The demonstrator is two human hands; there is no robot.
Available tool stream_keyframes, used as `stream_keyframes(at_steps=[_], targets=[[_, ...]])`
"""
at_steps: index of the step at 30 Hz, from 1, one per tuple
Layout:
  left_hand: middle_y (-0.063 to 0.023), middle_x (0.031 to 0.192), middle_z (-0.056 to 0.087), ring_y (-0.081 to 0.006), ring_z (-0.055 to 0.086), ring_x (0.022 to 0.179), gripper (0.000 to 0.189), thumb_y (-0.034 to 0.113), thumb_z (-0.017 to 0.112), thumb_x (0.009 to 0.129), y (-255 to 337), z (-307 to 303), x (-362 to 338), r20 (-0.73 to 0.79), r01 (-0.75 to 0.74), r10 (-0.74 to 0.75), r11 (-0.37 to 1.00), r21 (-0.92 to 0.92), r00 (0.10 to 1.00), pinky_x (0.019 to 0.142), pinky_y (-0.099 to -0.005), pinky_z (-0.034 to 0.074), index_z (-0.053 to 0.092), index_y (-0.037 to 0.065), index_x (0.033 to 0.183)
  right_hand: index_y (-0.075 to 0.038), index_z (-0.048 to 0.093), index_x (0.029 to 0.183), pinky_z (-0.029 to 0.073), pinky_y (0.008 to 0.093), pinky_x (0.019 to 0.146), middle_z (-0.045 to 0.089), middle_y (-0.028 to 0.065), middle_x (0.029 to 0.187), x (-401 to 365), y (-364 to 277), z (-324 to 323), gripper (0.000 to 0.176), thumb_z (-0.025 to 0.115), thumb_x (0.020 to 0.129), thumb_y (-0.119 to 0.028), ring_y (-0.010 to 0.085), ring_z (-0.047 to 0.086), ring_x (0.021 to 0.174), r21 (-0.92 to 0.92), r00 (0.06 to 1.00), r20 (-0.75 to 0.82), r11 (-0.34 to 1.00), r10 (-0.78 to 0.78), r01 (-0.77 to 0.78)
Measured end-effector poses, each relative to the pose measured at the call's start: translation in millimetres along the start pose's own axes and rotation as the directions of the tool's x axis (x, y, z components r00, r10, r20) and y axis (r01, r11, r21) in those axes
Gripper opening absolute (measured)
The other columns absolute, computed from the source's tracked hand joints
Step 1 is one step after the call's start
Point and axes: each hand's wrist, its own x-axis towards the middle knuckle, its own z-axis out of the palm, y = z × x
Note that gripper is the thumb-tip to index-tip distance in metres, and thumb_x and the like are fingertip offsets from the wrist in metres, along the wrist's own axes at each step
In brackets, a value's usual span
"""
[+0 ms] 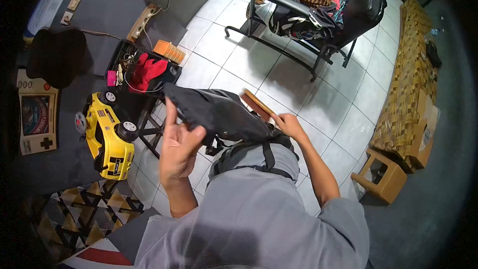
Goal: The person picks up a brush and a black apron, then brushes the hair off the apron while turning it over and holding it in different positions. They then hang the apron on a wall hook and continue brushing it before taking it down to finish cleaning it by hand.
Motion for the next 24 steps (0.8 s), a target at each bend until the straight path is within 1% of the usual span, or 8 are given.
stream_keyframes(at_steps=[4,7,10,12,16,20,22,24], targets=[[-0.0172,0.125,0.046,-0.0177,0.051,0.108,0.097,-0.012,0.06,0.08,-14.1,-2.3,4.4,0.055,0.162,-0.173,0.973,0.166,0.983,0.092,-0.0286,0.043,-0.007,0.01,0.146,-0.001,0.057,0.073,0.034,0.0246,0.047,0.045,-0.0024,0.057,-35.2,-124.2,-40.0,0.037,0.052,0.094,-0.031,0.0069,0.038,0.051,0.791,0.953,0.176,0.611,-0.249,0.014],[-0.0163,0.122,0.049,-0.0173,0.053,0.104,0.09,-0.006,0.058,0.084,-19.4,-8.9,5.1,0.057,0.138,-0.151,0.973,0.184,0.987,0.09,-0.0281,0.045,-0.005,0.012,0.147,-0.001,0.057,0.073,0.031,0.0228,0.046,0.044,-0.0048,0.056,-44.0,-147.3,-47.7,0.034,0.052,0.094,-0.027,0.0054,0.037,0.05,0.785,0.922,0.165,0.613,-0.351,0.093],[-0.0162,0.12,0.051,-0.0183,0.055,0.104,0.086,-0.001,0.056,0.087,-12.2,-15.2,1.1,0.022,0.105,-0.109,0.983,0.151,0.994,0.088,-0.0295,0.047,-0.004,0.015,0.147,-0.001,0.058,0.071,0.035,0.0259,0.047,0.047,-0.0006,0.056,-16.5,-95.4,-29.1,0.038,0.054,0.093,-0.032,0.0083,0.039,0.05,0.524,0.974,0.134,0.847,-0.183,0.087],[-0.0163,0.12,0.051,-0.0191,0.055,0.105,0.085,0.001,0.055,0.088,-6.9,-16.4,-1.4,0.007,0.129,-0.13,0.99,0.063,0.992,0.086,-0.031,0.049,-0.004,0.017,0.147,-0.003,0.065,0.074,0.045,0.0361,0.055,0.062,0.0104,0.066,8.0,-13.6,-6.7,0.037,0.056,0.088,-0.036,0.02,0.058,0.059,-0.091,0.986,0.079,0.984,-0.143,0.15],[-0.0115,0.12,0.051,-0.0206,0.055,0.106,0.079,0.004,0.048,0.093,-6.2,-20.5,1.5,0.111,0.231,-0.213,0.953,-0.197,0.971,0.082,-0.0408,0.054,-0.006,0.027,0.146,-0.009,0.071,0.085,0.053,0.0396,0.068,0.068,0.0142,0.084,-4.2,78.7,12.9,0.027,0.06,0.079,-0.033,0.0293,0.067,0.081,-0.806,0.977,0.008,0.58,0.212,-0.119],[-0.01,0.119,0.051,-0.0221,0.056,0.106,0.072,0.009,0.043,0.096,-6.0,-21.5,5.6,0.001,0.205,-0.207,0.964,-0.171,0.978,0.08,-0.0452,0.055,-0.005,0.03,0.145,-0.005,0.07,0.08,0.051,0.0398,0.063,0.068,0.0175,0.085,0.8,88.5,17.1,0.042,0.054,0.086,-0.043,0.0295,0.066,0.074,-0.503,0.941,-0.089,0.8,0.327,-0.325],[-0.01,0.121,0.049,-0.0218,0.055,0.107,0.071,0.009,0.042,0.096,-10.8,-20.6,10.1,-0.009,0.195,-0.198,0.97,-0.147,0.98,0.079,-0.0462,0.055,-0.005,0.029,0.146,-0.002,0.065,0.075,0.045,0.0343,0.054,0.065,0.0114,0.07,-2.3,21.0,-8.1,0.048,0.048,0.092,-0.043,0.0217,0.059,0.057,-0.035,0.988,-0.061,0.989,0.142,-0.145],[-0.01,0.121,0.049,-0.0214,0.054,0.109,0.071,0.008,0.042,0.096,-13.5,-17.7,12.5,0.006,0.203,-0.204,0.967,-0.154,0.979,0.083,-0.0455,0.054,-0.004,0.028,0.146,-0.002,0.057,0.073,0.038,0.0271,0.048,0.051,0.0013,0.058,-14.7,-62.7,-35.4,0.044,0.046,0.095,-0.038,0.0118,0.044,0.049,0.586,0.985,0.17,0.804,-0.005,-0.097]])
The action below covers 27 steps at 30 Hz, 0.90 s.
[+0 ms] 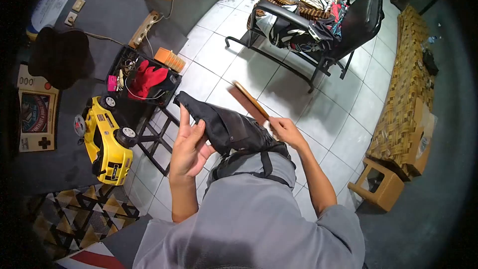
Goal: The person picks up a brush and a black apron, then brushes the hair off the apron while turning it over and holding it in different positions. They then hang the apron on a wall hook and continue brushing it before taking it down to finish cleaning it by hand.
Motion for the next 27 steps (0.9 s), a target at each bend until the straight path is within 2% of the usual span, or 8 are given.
stream_keyframes(at_steps=[3,6,9,14,17,19,22,27], targets=[[-0.0114,0.127,0.048,-0.0219,0.053,0.114,0.066,0.005,0.039,0.096,-5.4,3.2,5.6,-0.019,-0.121,0.12,0.992,-0.036,0.993,0.093,-0.0403,0.048,0.001,0.024,0.147,-0.004,0.052,0.073,0.033,0.0225,0.046,0.04,-0.0038,0.057,-29.9,-72.8,39.2,0.04,0.042,0.098,-0.035,0.0058,0.038,0.051,0.276,0.942,0.217,0.941,-0.257,0.194],[-0.0102,0.129,0.046,-0.0193,0.052,0.114,0.061,0.004,0.037,0.096,0.3,10.3,10.0,-0.165,-0.239,0.232,0.971,-0.021,0.958,0.097,-0.0347,0.045,0.007,0.019,0.147,-0.003,0.052,0.075,0.034,0.0222,0.047,0.041,-0.0039,0.058,-21.1,-75.8,54.4,0.041,0.042,0.098,-0.036,0.0056,0.039,0.052,-0.133,0.875,0.13,0.866,-0.466,0.481],[-0.0092,0.127,0.047,-0.0164,0.054,0.109,0.059,0.003,0.037,0.095,12.5,8.3,3.9,-0.095,-0.305,0.297,0.949,-0.086,0.95,0.096,-0.0324,0.045,0.011,0.015,0.147,-0.001,0.059,0.076,0.042,0.0346,0.053,0.059,0.008,0.066,19.1,-4.6,33.6,0.047,0.044,0.095,-0.041,0.021,0.055,0.057,-0.544,0.931,0.004,0.781,-0.365,0.308],[-0.0078,0.122,0.05,-0.0157,0.055,0.106,0.062,0.003,0.038,0.094,20.8,15.2,0.3,-0.085,-0.318,0.311,0.943,-0.093,0.947,0.095,-0.0316,0.045,0.009,0.016,0.147,0.001,0.066,0.084,0.049,0.0447,0.07,0.065,0.0229,0.081,36.5,145.9,-26.1,0.06,0.046,0.087,-0.056,0.0402,0.062,0.082,-0.926,0.969,-0.238,0.285,0.062,-0.246],[-0.0075,0.122,0.05,-0.0158,0.054,0.108,0.061,0.003,0.038,0.094,22.4,14.0,-1.8,-0.095,-0.316,0.307,0.943,-0.099,0.947,0.096,-0.0319,0.044,0.01,0.015,0.147,0.001,0.067,0.083,0.049,0.045,0.071,0.064,0.0246,0.081,29.1,150.1,-23.8,0.06,0.046,0.087,-0.055,0.0401,0.062,0.085,-0.863,0.929,-0.323,0.346,0.181,-0.367],[-0.0076,0.125,0.048,-0.0166,0.052,0.113,0.058,0.004,0.037,0.095,19.8,9.4,-0.4,-0.088,-0.323,0.315,0.94,-0.111,0.945,0.098,-0.0326,0.043,0.012,0.014,0.146,0.002,0.065,0.081,0.048,0.0442,0.066,0.065,0.0213,0.08,41.5,135.6,-18.5,0.06,0.042,0.09,-0.053,0.0336,0.064,0.075,-0.823,0.973,-0.23,0.529,0.026,-0.208],[-0.0066,0.124,0.049,-0.0148,0.052,0.112,0.057,0.007,0.038,0.096,15.0,8.7,3.1,-0.089,-0.33,0.327,0.944,-0.024,0.941,0.096,-0.0311,0.043,0.011,0.012,0.147,0.001,0.058,0.081,0.039,0.0306,0.053,0.052,0.0062,0.063,12.3,2.1,32.7,0.055,0.035,0.096,-0.047,0.0155,0.047,0.056,-0.304,0.997,-0.072,0.953,-0.032,0.009],[-0.0092,0.136,0.039,-0.0192,0.041,0.123,0.056,0.028,0.034,0.099,10.4,13.5,1.6,-0.164,-0.29,0.314,0.944,0.155,0.935,0.103,-0.0339,0.034,0.011,0.009,0.146,-0.001,0.053,0.079,0.033,0.0232,0.048,0.041,-0.0019,0.058,-32.8,-101.2,96.3,0.05,0.033,0.098,-0.044,0.0069,0.038,0.053,0.005,0.886,0.202,0.905,-0.418,0.425]])
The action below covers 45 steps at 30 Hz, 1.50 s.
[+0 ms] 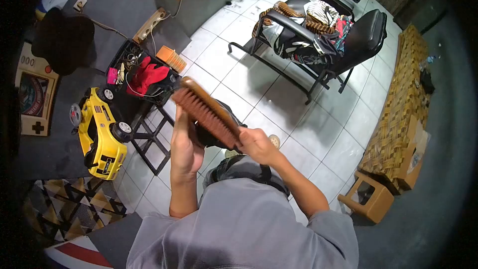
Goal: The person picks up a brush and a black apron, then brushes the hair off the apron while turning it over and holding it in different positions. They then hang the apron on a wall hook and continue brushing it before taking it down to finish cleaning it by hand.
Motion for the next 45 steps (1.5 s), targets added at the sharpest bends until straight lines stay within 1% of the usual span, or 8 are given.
stream_keyframes(at_steps=[5,13,18,24,28,35,38,45], targets=[[-0.0109,0.142,0.033,-0.0205,0.035,0.13,0.066,0.039,0.033,0.096,7.4,-14.9,2.0,0.09,-0.095,0.1,0.994,-0.05,0.991,0.106,-0.0337,0.029,0.007,0.005,0.146,0.0,0.054,0.079,0.04,0.0315,0.052,0.049,0.0075,0.057,8.8,49.6,-7.2,0.049,0.036,0.098,-0.042,0.0182,0.046,0.053,-0.328,0.988,-0.155,0.944,-0.016,-0.036],[-0.0123,0.128,0.044,-0.0179,0.049,0.112,0.078,0.007,0.051,0.086,19.8,-11.5,-9.6,0.19,-0.083,0.109,0.987,-0.137,0.976,0.093,-0.0297,0.041,0.003,0.008,0.147,-0.001,0.065,0.087,0.048,0.0471,0.074,0.063,0.0252,0.082,-47.9,221.0,-84.5,0.061,0.035,0.092,-0.054,0.0415,0.061,0.084,-0.818,0.716,-0.357,0.169,0.6,-0.549],[-0.0148,0.147,0.019,-0.0197,0.024,0.133,0.073,0.017,0.047,0.093,5.6,-9.5,-2.3,0.148,-0.074,0.079,0.996,-0.039,0.986,0.107,-0.0302,0.021,-0.002,0.002,0.146,0.002,0.055,0.071,0.041,0.0355,0.054,0.054,0.0106,0.06,-8.3,112.8,-45.1,0.058,0.035,0.097,-0.046,0.0202,0.051,0.054,-0.346,0.899,-0.303,0.843,0.316,-0.413],[-0.013,0.15,0.012,-0.0198,0.017,0.136,0.064,0.018,0.04,0.097,-0.9,-11.7,1.5,0.19,-0.137,0.141,0.99,-0.031,0.972,0.11,-0.0315,0.017,0.001,0.002,0.145,0.003,0.054,0.078,0.04,0.0329,0.054,0.051,0.0091,0.063,1.3,27.9,4.0,0.05,0.035,0.099,-0.038,0.0154,0.046,0.056,0.211,0.974,-0.036,0.955,0.222,-0.21],[-0.01,0.131,0.045,-0.0157,0.05,0.112,0.065,0.007,0.045,0.092,24.8,-13.5,-6.9,0.182,-0.123,0.162,0.97,-0.21,0.97,0.098,-0.0302,0.039,0.01,0.007,0.147,0.003,0.06,0.095,0.046,0.0431,0.07,0.064,0.022,0.083,9.2,110.9,-27.2,0.052,0.033,0.097,-0.041,0.0367,0.062,0.077,-0.592,0.984,-0.088,0.786,0.156,-0.178],[-0.0081,0.123,0.051,-0.0144,0.057,0.101,0.064,0.001,0.044,0.091,35.5,-11.4,-7.9,0.124,-0.149,0.18,0.962,-0.228,0.976,0.091,-0.0301,0.045,0.013,0.01,0.147,0.003,0.066,0.087,0.046,0.0486,0.067,0.063,0.026,0.077,-52.7,263.2,-91.7,0.062,0.036,0.093,-0.051,0.0429,0.062,0.076,-0.864,0.739,-0.291,0.164,0.608,-0.476],[-0.0084,0.122,0.051,-0.0157,0.057,0.102,0.064,0.001,0.044,0.091,35.7,-9.8,-8.5,0.091,-0.153,0.177,0.964,-0.219,0.98,0.092,-0.0321,0.046,0.014,0.009,0.146,0.001,0.061,0.08,0.047,0.0457,0.068,0.065,0.0202,0.077,-26.1,226.3,-90.9,0.06,0.033,0.095,-0.05,0.0344,0.063,0.071,-0.817,0.895,-0.187,0.442,0.405,-0.371],[-0.0063,0.134,0.042,-0.015,0.051,0.112,0.063,0.003,0.043,0.093,31.4,-1.9,-3.7,0.051,-0.227,0.237,0.961,-0.156,0.97,0.096,-0.0309,0.041,0.011,0.011,0.147,-0.003,0.053,0.076,0.027,0.0214,0.045,0.036,-0.0055,0.058,7.6,21.7,-21.3,0.051,0.035,0.098,-0.045,0.0048,0.032,0.051,0.295,0.969,0.182,0.931,0.167,-0.216]])
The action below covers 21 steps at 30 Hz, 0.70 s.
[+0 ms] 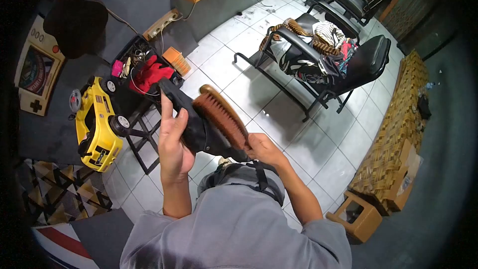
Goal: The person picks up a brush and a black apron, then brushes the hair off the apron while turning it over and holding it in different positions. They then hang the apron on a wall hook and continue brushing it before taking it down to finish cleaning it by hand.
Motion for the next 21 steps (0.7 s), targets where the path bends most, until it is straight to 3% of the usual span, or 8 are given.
stream_keyframes(at_steps=[4,6,8,10,12,13,18,21], targets=[[-0.0067,0.136,0.041,-0.0152,0.049,0.115,0.065,0.007,0.045,0.094,17.2,-1.7,2.6,0.047,-0.029,0.033,0.997,-0.075,0.998,0.1,-0.0308,0.037,0.008,0.011,0.147,0.002,0.058,0.081,0.041,0.0296,0.052,0.054,0.0061,0.062,23.3,50.1,-41.1,0.051,0.042,0.096,-0.043,0.0162,0.049,0.054,-0.508,0.985,-0.164,0.861,-0.057,-0.035],[-0.006,0.129,0.046,-0.0142,0.054,0.106,0.065,0.008,0.045,0.094,23.1,-6.9,4.9,0.044,-0.052,0.055,0.996,-0.069,0.998,0.094,-0.0307,0.043,0.007,0.011,0.147,0.003,0.062,0.078,0.045,0.0362,0.055,0.06,0.0154,0.067,20.0,109.2,-84.9,0.06,0.039,0.094,-0.05,0.025,0.055,0.056,-0.838,0.974,-0.219,0.524,-0.065,-0.154],[-0.0058,0.126,0.048,-0.0133,0.055,0.101,0.065,0.008,0.045,0.094,24.6,-4.8,2.9,0.042,-0.051,0.056,0.994,-0.096,0.998,0.09,-0.0303,0.045,0.007,0.012,0.147,0.002,0.066,0.086,0.048,0.0441,0.072,0.064,0.0237,0.084,3.8,170.2,-127.0,0.065,0.038,0.091,-0.057,0.0373,0.062,0.078,-0.878,0.856,-0.461,0.017,0.234,-0.478],[-0.0058,0.124,0.049,-0.0129,0.056,0.098,0.065,0.008,0.044,0.094,24.3,-4.9,1.7,0.023,-0.042,0.045,0.993,-0.112,0.999,0.087,-0.0299,0.047,0.007,0.013,0.148,0.0,0.067,0.087,0.048,0.0456,0.077,0.064,0.0242,0.089,-17.9,218.4,-156.9,0.069,0.037,0.088,-0.062,0.0401,0.061,0.09,-0.824,0.735,-0.525,-0.037,0.43,-0.566],[-0.0062,0.123,0.049,-0.0131,0.057,0.097,0.066,0.008,0.044,0.095,21.5,-6.9,0.6,-0.012,-0.018,0.017,0.993,-0.12,1.0,0.085,-0.0296,0.048,0.006,0.014,0.148,0.001,0.067,0.084,0.046,0.0479,0.08,0.064,0.0247,0.087,-30.0,221.1,-147.8,0.067,0.041,0.087,-0.061,0.0419,0.059,0.091,-0.774,0.715,-0.58,0.01,0.39,-0.633],[-0.006,0.123,0.049,-0.013,0.056,0.1,0.065,0.008,0.044,0.095,20.9,-7.5,-0.5,0.003,0.015,-0.015,0.993,-0.12,1.0,0.087,-0.0294,0.047,0.007,0.016,0.148,0.004,0.063,0.074,0.049,0.0433,0.066,0.064,0.0208,0.074,-29.8,226.0,-145.7,0.065,0.042,0.09,-0.055,0.035,0.063,0.073,-0.883,0.858,-0.452,0.012,0.242,-0.469],[-0.008,0.135,0.042,-0.0153,0.048,0.115,0.063,0.005,0.042,0.094,7.5,-6.7,-0.5,-0.005,0.065,-0.065,0.994,-0.083,0.998,0.099,-0.0298,0.038,0.009,0.011,0.147,-0.001,0.054,0.068,0.036,0.0311,0.049,0.05,0.0034,0.06,0.8,64.4,-50.3,0.056,0.036,0.097,-0.047,0.0145,0.044,0.052,-0.501,0.922,-0.352,0.799,0.162,-0.332],[-0.0057,0.137,0.04,-0.0142,0.05,0.114,0.062,0.002,0.041,0.093,6.9,0.5,1.3,-0.048,0.059,-0.062,0.996,-0.062,0.997,0.097,-0.0293,0.041,0.011,0.009,0.147,-0.005,0.044,0.06,0.028,0.0263,0.046,0.035,-0.003,0.055,-5.0,-7.4,4.7,0.052,0.037,0.098,-0.041,0.0078,0.034,0.052,-0.188,0.987,-0.156,0.98,0.04,-0.069]])
